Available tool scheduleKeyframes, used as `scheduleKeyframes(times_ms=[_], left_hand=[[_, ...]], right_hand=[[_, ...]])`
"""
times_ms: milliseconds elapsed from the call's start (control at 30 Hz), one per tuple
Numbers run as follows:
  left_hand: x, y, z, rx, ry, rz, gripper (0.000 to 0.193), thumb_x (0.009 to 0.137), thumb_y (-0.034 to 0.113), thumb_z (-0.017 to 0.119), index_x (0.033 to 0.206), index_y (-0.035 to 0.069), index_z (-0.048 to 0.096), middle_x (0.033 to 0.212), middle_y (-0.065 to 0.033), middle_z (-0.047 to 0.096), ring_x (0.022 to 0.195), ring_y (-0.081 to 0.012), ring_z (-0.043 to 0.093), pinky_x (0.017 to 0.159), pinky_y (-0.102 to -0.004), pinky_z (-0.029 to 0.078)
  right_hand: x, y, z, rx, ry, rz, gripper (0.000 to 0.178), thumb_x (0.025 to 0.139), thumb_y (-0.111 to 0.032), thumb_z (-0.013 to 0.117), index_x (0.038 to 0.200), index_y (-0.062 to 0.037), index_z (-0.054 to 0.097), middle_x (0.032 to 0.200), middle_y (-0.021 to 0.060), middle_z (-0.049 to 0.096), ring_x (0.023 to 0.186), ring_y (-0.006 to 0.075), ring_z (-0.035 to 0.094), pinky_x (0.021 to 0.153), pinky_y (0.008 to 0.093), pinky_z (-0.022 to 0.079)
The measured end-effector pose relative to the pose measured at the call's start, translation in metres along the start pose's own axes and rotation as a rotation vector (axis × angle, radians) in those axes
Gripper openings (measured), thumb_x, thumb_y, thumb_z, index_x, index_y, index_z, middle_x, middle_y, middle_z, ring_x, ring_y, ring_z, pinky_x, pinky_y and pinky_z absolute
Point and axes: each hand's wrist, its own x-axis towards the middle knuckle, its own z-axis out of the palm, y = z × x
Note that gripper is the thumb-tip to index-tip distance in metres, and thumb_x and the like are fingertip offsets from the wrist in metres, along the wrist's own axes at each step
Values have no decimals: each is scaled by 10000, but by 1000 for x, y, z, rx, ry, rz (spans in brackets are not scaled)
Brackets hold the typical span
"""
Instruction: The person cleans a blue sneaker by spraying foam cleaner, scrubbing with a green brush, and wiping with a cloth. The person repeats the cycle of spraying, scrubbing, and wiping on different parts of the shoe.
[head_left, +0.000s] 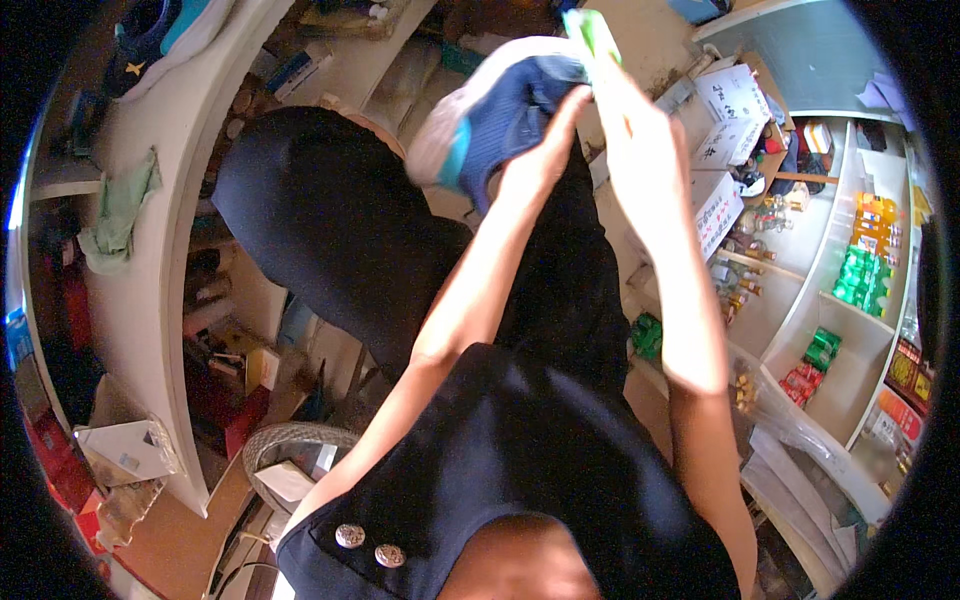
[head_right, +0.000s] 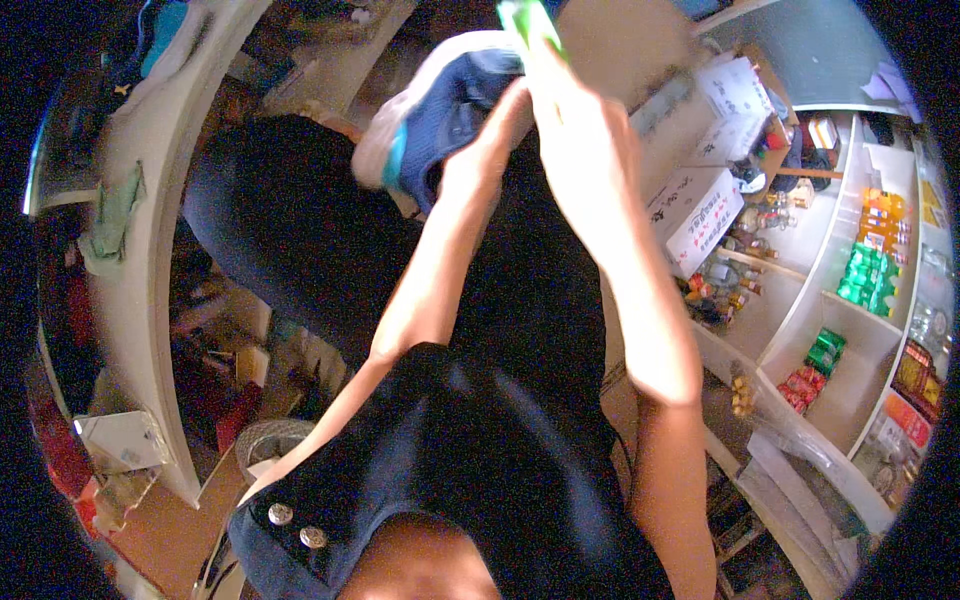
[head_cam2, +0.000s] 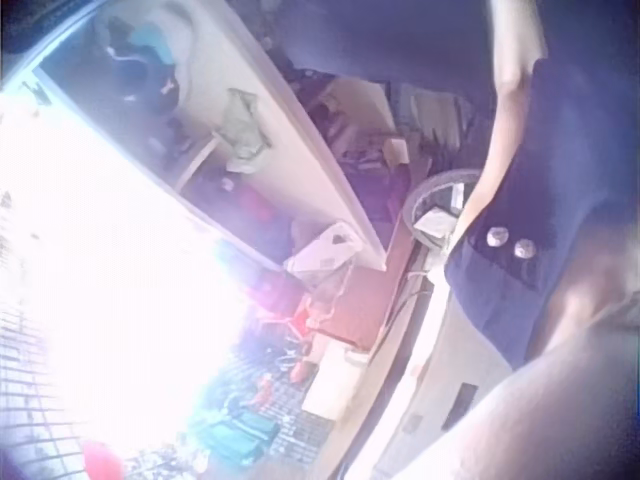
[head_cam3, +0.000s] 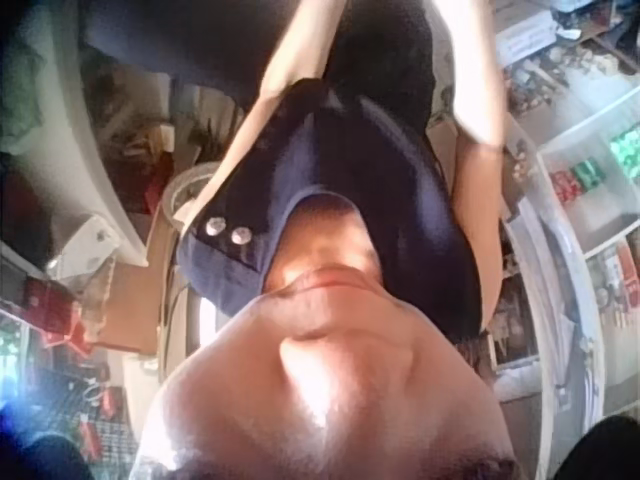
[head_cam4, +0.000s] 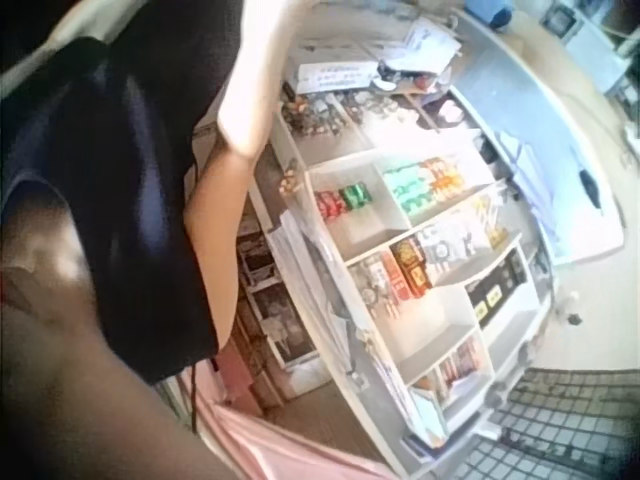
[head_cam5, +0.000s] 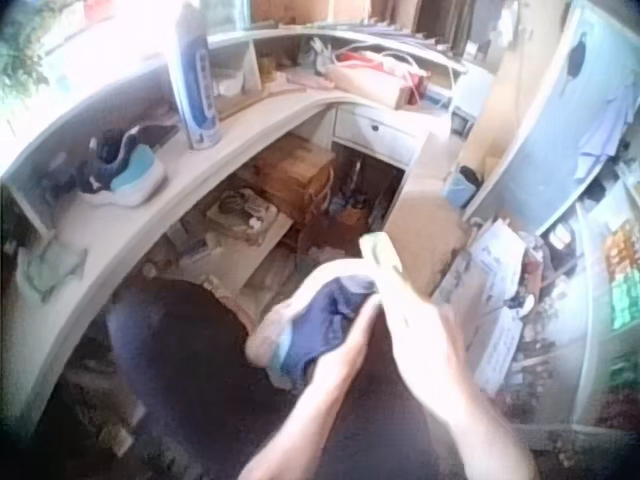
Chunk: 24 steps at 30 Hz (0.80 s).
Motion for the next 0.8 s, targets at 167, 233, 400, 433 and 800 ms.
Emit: scheduleKeyframes(times_ms=[167,233,400,433,800], left_hand=[[-17,19,25,961,55,606,325,805,172,784,1083,45,670,1081,-65,675,995,-171,628,935,-310,474],[-26,25,46,909,34,661,322,797,150,791,1075,48,665,1059,-42,676,975,-151,626,918,-304,477],[-31,21,50,963,-59,692,325,809,142,776,1089,47,642,1044,-49,659,965,-145,614,910,-303,477],[-33,19,50,1013,-100,727,302,817,125,762,1084,43,646,1028,-53,665,951,-152,623,891,-294,482],[-50,23,72,1977,-160,222,509,920,422,528,1326,117,501,1344,-154,500,1230,-332,494,1057,-452,395]], right_hand=[[2,17,-23,-57,-191,10,351,988,-278,500,1332,-239,560,1077,192,663,920,300,693,803,394,514],[-13,58,-39,-70,-319,65,362,997,-245,484,1355,-228,543,1224,171,620,1017,265,673,896,352,495],[-9,40,-56,87,-143,-125,439,1001,-182,467,1439,-191,437,1397,117,514,1223,176,542,1025,326,419],[-6,30,-51,43,-140,-163,447,1000,-184,469,1445,-195,426,1365,128,540,1176,180,577,993,331,448],[33,26,-64,-514,-334,-369,323,955,-240,546,1272,-218,603,977,128,697,794,274,687,702,358,540]])
